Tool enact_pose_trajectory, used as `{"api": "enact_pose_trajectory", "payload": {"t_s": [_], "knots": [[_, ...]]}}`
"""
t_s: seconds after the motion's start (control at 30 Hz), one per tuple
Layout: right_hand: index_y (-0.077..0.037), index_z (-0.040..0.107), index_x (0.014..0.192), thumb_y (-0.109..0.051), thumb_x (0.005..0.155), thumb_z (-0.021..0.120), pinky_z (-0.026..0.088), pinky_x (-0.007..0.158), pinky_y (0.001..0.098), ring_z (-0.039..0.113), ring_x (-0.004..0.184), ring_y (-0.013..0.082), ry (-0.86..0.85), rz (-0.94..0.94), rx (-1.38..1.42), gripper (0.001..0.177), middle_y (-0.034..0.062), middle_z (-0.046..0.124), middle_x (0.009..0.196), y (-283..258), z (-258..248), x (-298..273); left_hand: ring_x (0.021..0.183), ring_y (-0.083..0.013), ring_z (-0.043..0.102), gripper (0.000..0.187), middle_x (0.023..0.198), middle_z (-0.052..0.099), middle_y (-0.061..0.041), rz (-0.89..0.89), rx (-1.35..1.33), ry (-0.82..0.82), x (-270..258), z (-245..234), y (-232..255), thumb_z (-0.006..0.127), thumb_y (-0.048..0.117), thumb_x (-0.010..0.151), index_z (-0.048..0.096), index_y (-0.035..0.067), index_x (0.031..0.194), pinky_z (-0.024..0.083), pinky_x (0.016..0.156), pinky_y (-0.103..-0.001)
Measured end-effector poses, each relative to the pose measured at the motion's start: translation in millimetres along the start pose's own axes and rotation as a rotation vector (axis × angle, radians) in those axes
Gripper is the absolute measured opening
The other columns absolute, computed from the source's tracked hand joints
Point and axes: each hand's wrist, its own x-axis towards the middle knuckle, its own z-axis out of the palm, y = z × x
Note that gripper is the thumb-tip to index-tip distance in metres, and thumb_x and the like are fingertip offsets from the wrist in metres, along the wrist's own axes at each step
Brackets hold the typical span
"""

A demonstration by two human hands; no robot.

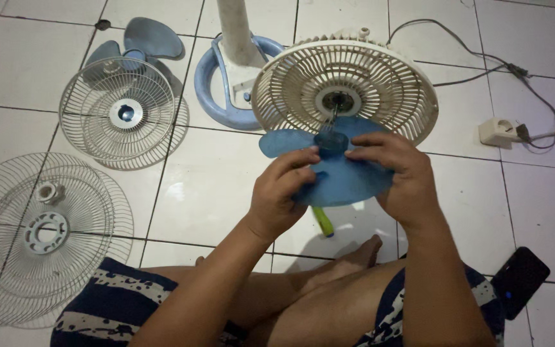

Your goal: The person assembles a pedestal fan by attaching the front grille, inserting the fan blade onto the motor shaft, and securing it with a nut using a screwdriver. The person then attaches the rear grille to complete the assembly.

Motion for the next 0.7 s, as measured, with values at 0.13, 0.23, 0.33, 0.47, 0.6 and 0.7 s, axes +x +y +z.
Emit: {"api": "enact_pose_trajectory", "payload": {"t_s": [0.13, 0.23, 0.33, 0.47, 0.6, 0.7], "knots": [[-0.012, 0.076, 0.112, 0.011, 0.074, 0.072, 0.058, 0.097, 0.0327, 0.072, 0.112, 0.0234, 0.037, -0.032, -0.034, 0.045, 0.0093, 0.072, 0.121, -9.9, 5.7, -1.0, 0.111, -0.0309, 0.067, 0.033, 0.119, 0.066, -0.011, -0.057, 0.112, 0.135, 1.9, 3.5, -7.8, 0.078, -0.009, 0.073, 0.062, 0.006, 0.098, 0.056, 0.096, -0.039], [-0.014, 0.079, 0.107, 0.010, 0.062, 0.070, 0.056, 0.091, 0.0392, 0.070, 0.106, 0.0301, 0.066, -0.179, -0.378, 0.052, 0.0077, 0.074, 0.118, -21.4, 9.2, 0.5, 0.107, -0.0299, 0.068, 0.033, 0.117, 0.066, -0.010, -0.157, 0.148, 0.183, 3.2, 3.6, -11.5, 0.080, -0.004, 0.073, 0.066, 0.008, 0.100, 0.057, 0.092, -0.038], [-0.016, 0.079, 0.109, 0.006, 0.064, 0.072, 0.056, 0.084, 0.0405, 0.070, 0.101, 0.0312, 0.067, -0.232, -0.429, 0.051, 0.0090, 0.072, 0.116, -33.5, 11.0, 0.6, 0.116, -0.0334, 0.063, 0.032, 0.120, 0.065, -0.009, -0.055, 0.311, 0.214, 4.6, -3.0, -14.0, 0.082, 0.004, 0.073, 0.073, 0.015, 0.101, 0.052, 0.101, -0.042], [-0.016, 0.079, 0.108, 0.003, 0.070, 0.076, 0.056, 0.083, 0.0392, 0.071, 0.099, 0.0274, 0.085, -0.281, -0.478, 0.042, 0.0082, 0.074, 0.112, -45.6, 14.5, 2.7, 0.125, -0.0364, 0.058, 0.031, 0.124, 0.066, -0.009, 0.043, 0.411, 0.185, 5.7, -13.8, -16.2, 0.084, 0.013, 0.072, 0.078, 0.019, 0.102, 0.048, 0.107, -0.046], [-0.013, 0.079, 0.105, 0.000, 0.071, 0.079, 0.056, 0.080, 0.0377, 0.072, 0.096, 0.0264, 0.095, -0.296, -0.464, 0.037, 0.0085, 0.075, 0.107, -50.1, 14.9, 3.8, 0.124, -0.0332, 0.062, 0.027, 0.121, 0.068, -0.008, 0.125, 0.394, 0.147, 7.9, -19.6, -20.3, 0.083, 0.013, 0.076, 0.077, 0.019, 0.102, 0.053, 0.105, -0.043], [-0.014, 0.078, 0.106, 0.000, 0.070, 0.080, 0.057, 0.081, 0.0375, 0.072, 0.096, 0.0261, 0.093, -0.300, -0.429, 0.039, 0.0080, 0.075, 0.109, -49.8, 13.9, 2.4, 0.120, -0.0323, 0.066, 0.026, 0.117, 0.070, -0.008, 0.193, 0.383, 0.106, 9.4, -23.5, -21.9, 0.081, 0.010, 0.079, 0.077, 0.016, 0.104, 0.057, 0.101, -0.041]]}}
